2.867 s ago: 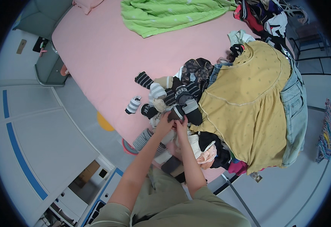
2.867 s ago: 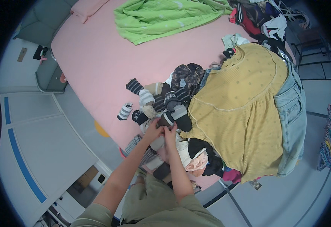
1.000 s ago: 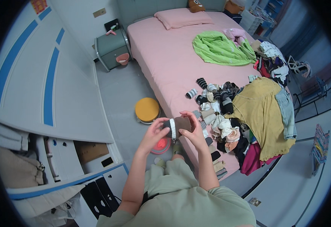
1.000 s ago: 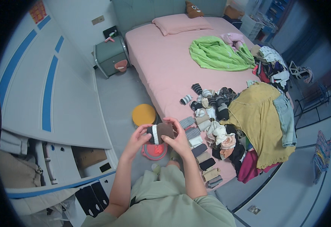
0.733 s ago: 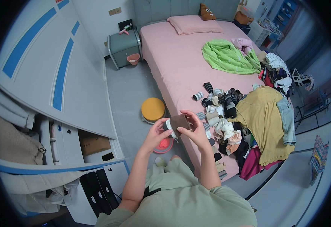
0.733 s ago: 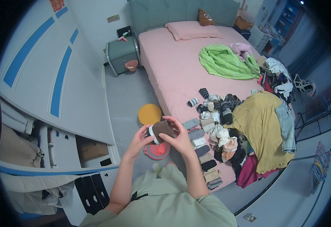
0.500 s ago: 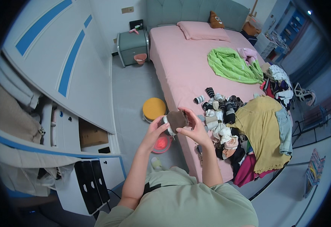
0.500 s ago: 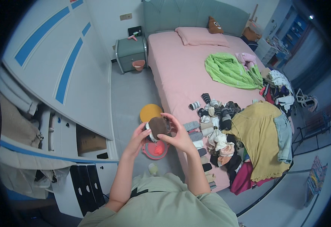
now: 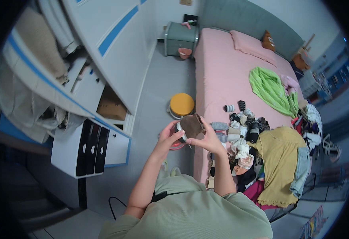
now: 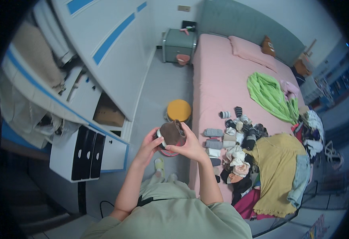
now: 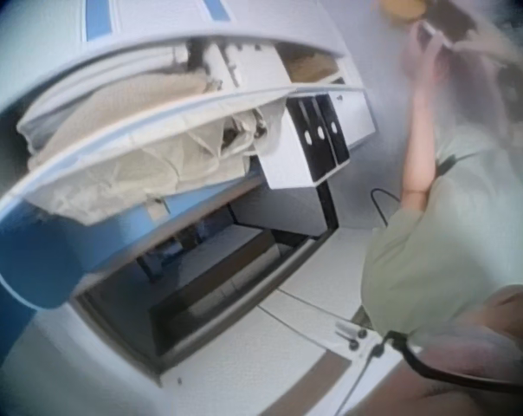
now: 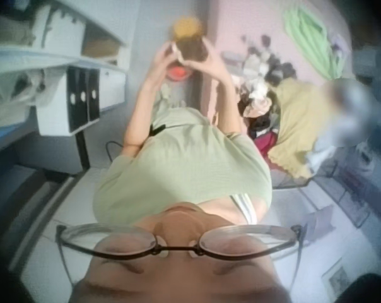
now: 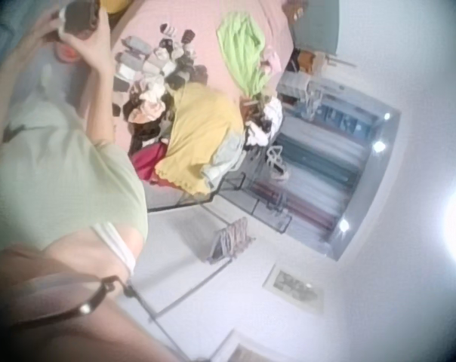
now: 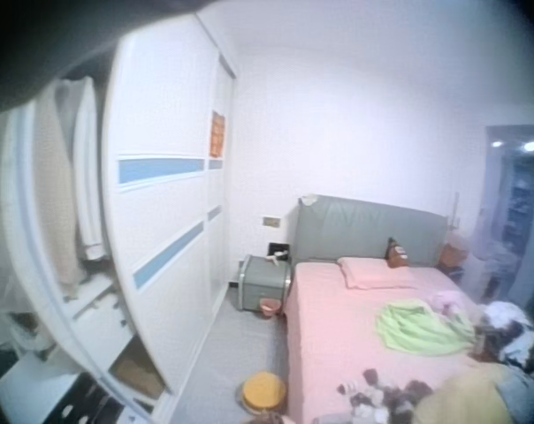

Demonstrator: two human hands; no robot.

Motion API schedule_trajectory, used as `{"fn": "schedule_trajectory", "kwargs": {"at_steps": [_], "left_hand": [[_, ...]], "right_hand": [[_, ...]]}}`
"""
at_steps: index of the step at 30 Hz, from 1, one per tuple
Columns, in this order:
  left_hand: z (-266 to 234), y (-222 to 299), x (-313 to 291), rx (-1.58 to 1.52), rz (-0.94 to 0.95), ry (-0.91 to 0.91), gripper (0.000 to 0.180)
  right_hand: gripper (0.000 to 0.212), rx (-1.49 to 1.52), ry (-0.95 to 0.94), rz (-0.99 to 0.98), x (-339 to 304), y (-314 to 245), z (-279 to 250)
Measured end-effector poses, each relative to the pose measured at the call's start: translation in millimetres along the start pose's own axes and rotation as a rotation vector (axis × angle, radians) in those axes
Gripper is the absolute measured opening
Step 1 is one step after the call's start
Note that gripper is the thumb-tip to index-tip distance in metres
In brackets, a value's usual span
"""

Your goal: The person picks up socks and other clothing items from a bed and organizes them by folding and placing them into a drawer and a hanging storage organizer.

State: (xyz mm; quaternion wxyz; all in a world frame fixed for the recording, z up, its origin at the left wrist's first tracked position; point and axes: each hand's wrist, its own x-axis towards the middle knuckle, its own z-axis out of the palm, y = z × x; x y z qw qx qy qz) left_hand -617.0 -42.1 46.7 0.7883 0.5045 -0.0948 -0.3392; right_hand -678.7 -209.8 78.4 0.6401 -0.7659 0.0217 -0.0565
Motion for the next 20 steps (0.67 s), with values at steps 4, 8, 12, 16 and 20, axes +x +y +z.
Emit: {"fn": "schedule_trajectory", "kwargs": {"at_steps": [4,8,12,16,20], "left_hand": [[-9,10,-32,-0.023,0.043,0.105,0.043],[-22,18,-59,0.004,0.126,0.211,0.039],[-47,24,-77,0.155,0.216,0.215,0.04],[-72,33,-94,0.183,0.262,0.236,0.039],[-107,47,-108,0.213,0.281,0.224,0.044]], "right_hand": [[0.073,0.07,-0.082,-0.025,6,4,25],[0.066,0.141,-0.129,-0.022,9,-4,59],[0.06,0.131,-0.163,-0.075,14,-16,89],[0.06,0.168,-0.15,-0.139,20,-15,123],[0.059,0.164,-0.186,-0.145,29,-21,159]]}}
